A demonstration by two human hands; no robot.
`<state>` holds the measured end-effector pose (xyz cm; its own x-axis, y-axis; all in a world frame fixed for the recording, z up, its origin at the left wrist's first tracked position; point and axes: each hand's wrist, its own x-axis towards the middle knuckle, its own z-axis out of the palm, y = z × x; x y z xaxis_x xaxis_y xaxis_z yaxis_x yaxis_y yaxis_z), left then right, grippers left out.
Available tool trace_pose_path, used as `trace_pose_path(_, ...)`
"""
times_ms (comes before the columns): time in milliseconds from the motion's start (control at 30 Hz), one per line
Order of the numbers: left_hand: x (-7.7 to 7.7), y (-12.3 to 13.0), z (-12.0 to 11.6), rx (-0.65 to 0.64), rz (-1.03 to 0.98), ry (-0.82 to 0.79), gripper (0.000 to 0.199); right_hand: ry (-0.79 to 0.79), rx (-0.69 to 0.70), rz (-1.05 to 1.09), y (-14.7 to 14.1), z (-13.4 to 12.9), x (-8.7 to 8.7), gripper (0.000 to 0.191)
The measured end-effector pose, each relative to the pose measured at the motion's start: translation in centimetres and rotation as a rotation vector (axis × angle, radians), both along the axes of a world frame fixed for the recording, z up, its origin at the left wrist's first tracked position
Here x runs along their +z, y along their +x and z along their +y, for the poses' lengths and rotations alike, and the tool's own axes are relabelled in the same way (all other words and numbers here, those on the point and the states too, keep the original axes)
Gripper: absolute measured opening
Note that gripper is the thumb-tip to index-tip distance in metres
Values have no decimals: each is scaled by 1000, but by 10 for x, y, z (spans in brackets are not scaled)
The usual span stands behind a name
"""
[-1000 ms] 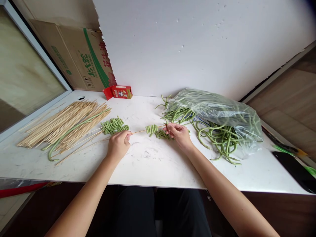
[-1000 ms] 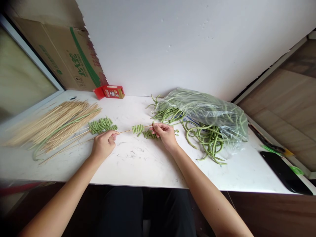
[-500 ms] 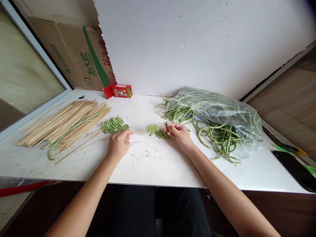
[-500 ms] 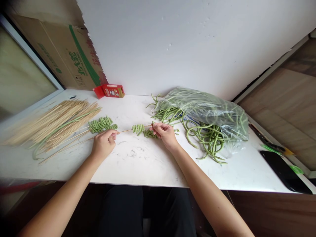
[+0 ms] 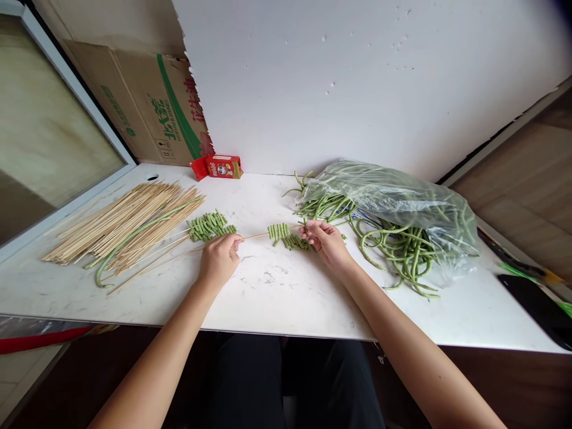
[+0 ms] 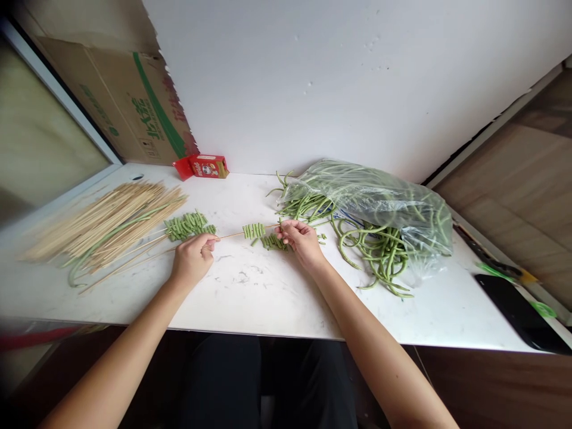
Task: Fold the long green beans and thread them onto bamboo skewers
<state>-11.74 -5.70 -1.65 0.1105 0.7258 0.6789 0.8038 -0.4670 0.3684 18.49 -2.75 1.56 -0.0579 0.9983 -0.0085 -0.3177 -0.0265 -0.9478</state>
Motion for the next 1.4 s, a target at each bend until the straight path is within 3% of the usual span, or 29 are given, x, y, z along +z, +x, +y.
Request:
trace_pose_path(500, 0, -1, 0, -19, -11, 31, 37, 122, -69, -195, 2, 0, -9, 42)
trace_pose_path(733, 1, -1, 0, -48, -10, 54, 39, 22, -69, -149, -2, -2, -5, 46)
trace_pose_path(1067, 0, -2, 0, -41, -19, -31, 35, 93, -57, -185, 0, -4, -2, 44)
trace_pose_path(1400, 1, -1, 0, 55, -4, 23, 30, -17, -67, -126, -9, -8, 2, 47)
